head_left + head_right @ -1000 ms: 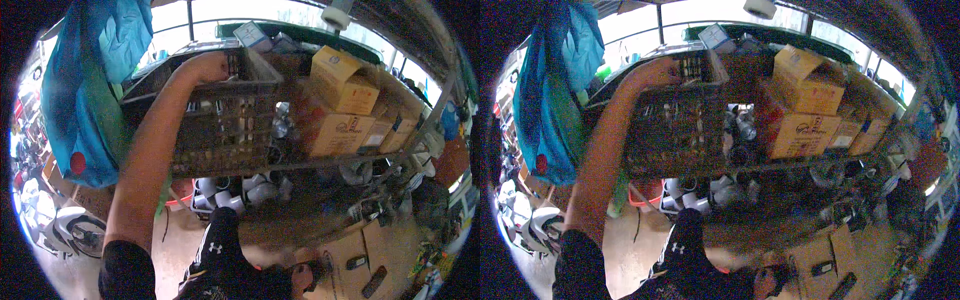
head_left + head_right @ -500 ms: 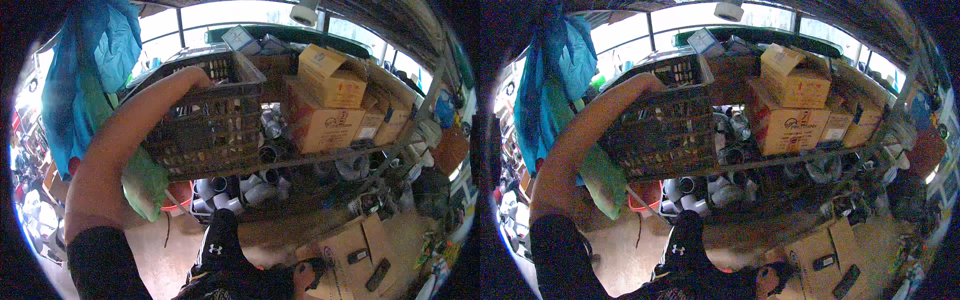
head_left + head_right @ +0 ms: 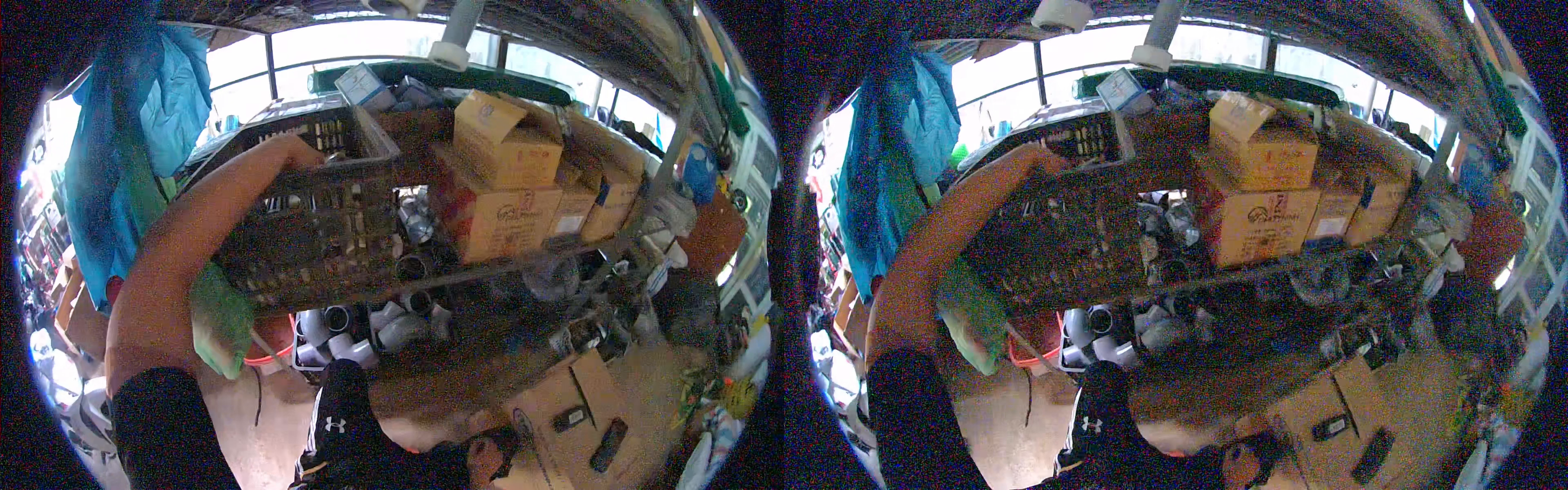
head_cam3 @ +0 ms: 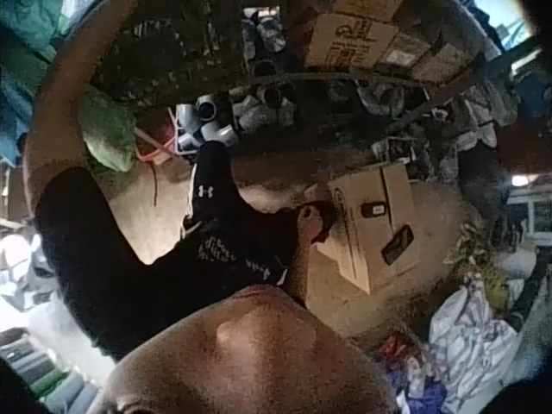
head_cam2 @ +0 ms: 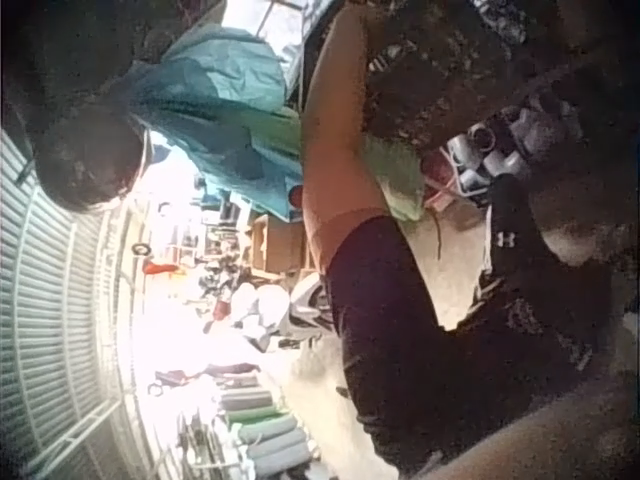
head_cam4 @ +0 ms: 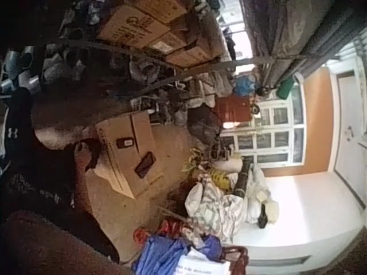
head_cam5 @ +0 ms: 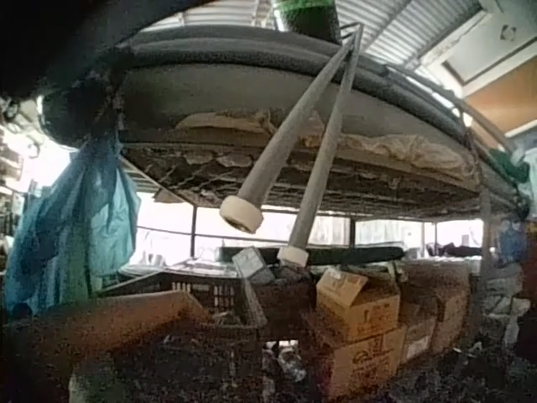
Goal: The recorder is inspecting and handling various plastic hardware components in a storage area.
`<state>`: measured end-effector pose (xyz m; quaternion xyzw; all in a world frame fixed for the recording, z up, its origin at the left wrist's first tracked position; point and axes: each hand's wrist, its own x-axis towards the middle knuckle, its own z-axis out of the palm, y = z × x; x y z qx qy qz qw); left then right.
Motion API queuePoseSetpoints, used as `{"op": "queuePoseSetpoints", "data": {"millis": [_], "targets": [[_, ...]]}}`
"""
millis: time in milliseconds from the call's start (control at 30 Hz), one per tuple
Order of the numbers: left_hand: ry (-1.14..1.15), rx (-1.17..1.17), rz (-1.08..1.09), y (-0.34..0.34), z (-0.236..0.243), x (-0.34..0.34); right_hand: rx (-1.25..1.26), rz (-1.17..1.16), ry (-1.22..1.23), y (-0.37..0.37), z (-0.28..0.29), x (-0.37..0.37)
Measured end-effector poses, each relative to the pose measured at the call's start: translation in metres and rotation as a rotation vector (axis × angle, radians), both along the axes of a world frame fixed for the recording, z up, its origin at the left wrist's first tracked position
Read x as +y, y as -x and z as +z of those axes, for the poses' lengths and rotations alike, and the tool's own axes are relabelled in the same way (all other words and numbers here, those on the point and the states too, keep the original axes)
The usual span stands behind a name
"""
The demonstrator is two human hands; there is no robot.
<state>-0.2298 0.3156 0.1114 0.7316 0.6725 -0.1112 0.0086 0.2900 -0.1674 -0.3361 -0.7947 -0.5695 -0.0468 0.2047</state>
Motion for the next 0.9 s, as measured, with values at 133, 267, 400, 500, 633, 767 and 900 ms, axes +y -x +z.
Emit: {"op": "queuePoseSetpoints", "data": {"millis": [133,267,400,500,633,767,900], "targets": [[0.183,-0.284,-0.335,-0.008,0.014,-0.051,0.028,0.054,-0.129,-0.008,-0.012,0.002],[0.167,-0.088,0.044,0.005,0.049,-0.062,-0.067,0.013,-0.039,0.001,-0.015,0.006],[0.095,-0.148,-0.104,-0.067,0.07,-0.101,-0.007,-0.015,-0.047,-0.011,-0.021,-0.003],[0.029,-0.18,-0.179,-0.088,0.082,-0.154,0.153,0.004,-0.002,-0.01,-0.016,-0.006],[-0.711,-0.35,-0.12,-0.065,0.089,-0.175,0.157,0.251,-0.023,-0.021,-0.01,-0.01],[-1.147,-0.609,-0.079,-0.033,0.102,-0.185,-0.396,0.171,-0.126,-0.006,0.021,-0.035],[-1.387,-0.787,-0.109,-0.085,0.096,-0.251,-0.045,0.047,-0.007,-0.027,0.01,-0.044]]}}
